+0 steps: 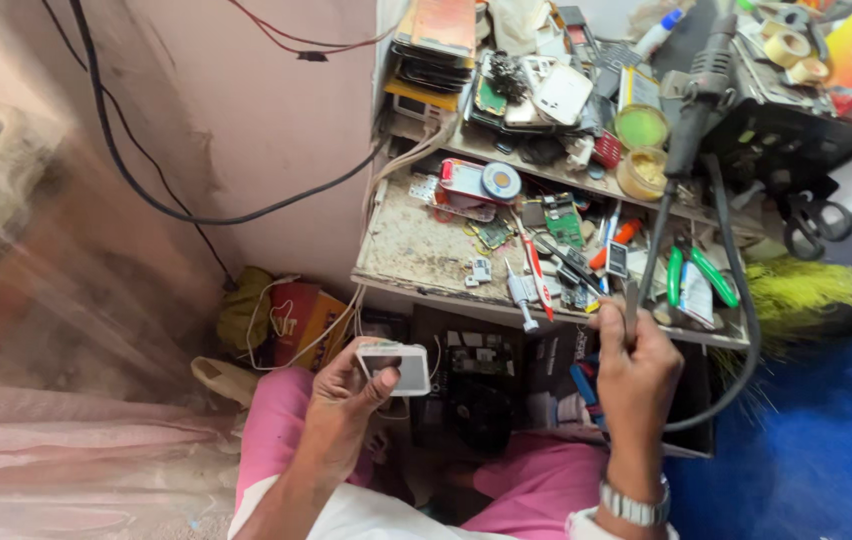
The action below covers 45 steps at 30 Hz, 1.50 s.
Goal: The person is repairing a small electronic device, likely a mobile phone. They use a screwdriver to adjust components on the circuit board, then pick up a phone casing and a metal tool to pry open the device.
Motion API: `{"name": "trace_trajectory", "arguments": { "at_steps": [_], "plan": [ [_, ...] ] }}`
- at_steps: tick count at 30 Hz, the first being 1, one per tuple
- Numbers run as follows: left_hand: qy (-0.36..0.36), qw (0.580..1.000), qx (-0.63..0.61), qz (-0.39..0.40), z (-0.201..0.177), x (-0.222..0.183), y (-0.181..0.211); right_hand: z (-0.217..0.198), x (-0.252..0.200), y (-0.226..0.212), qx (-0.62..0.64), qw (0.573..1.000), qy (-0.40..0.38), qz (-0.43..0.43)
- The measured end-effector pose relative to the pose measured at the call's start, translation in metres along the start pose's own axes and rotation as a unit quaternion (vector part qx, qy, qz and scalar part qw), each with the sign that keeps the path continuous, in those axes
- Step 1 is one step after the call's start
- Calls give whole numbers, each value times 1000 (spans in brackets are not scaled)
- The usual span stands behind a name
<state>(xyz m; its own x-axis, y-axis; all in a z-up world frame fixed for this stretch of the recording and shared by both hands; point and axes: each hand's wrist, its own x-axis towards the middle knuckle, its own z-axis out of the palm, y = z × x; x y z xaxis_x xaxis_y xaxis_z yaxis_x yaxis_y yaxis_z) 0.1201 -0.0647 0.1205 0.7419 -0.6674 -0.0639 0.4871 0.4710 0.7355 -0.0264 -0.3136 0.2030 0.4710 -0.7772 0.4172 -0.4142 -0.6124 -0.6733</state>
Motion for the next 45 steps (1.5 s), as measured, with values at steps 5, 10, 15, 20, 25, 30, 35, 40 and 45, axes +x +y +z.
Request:
{"name": "trace_trajectory", "arguments": {
  "at_steps": [5, 10, 15, 20, 25, 30, 35, 40, 45],
  "plan": [
    [-1, 994, 105, 15, -9, -11, 2, 8, 46, 30, -110, 982, -51, -144],
    [23, 999, 0, -22, -2, -13, 14, 23, 69, 43, -231, 956, -149, -99],
    [-5, 997, -45, -56, 0, -14, 34, 24, 73, 55, -235, 956, -149, -88],
    [-86, 991, -65, -84, 6, 0, 36, 20, 73, 61, -2, 996, -73, -57],
    [-112, 986, -76, -96, 31, 50, 16, 34, 76, 55, 340, 930, -99, 105],
    [-142, 980, -53, -128, 60, 99, 1, 49, 86, 50, 363, 922, -57, 125],
    [-190, 968, -77, -144, 78, 138, -14, 64, 95, 37, 262, 964, 2, 46],
    [-190, 967, -54, -161, 83, 166, -37, 64, 95, 23, 83, 996, 14, 27],
    [-213, 962, -53, -159, 81, 183, -55, 71, 97, 22, 58, 998, 16, 10]
  ]
}}
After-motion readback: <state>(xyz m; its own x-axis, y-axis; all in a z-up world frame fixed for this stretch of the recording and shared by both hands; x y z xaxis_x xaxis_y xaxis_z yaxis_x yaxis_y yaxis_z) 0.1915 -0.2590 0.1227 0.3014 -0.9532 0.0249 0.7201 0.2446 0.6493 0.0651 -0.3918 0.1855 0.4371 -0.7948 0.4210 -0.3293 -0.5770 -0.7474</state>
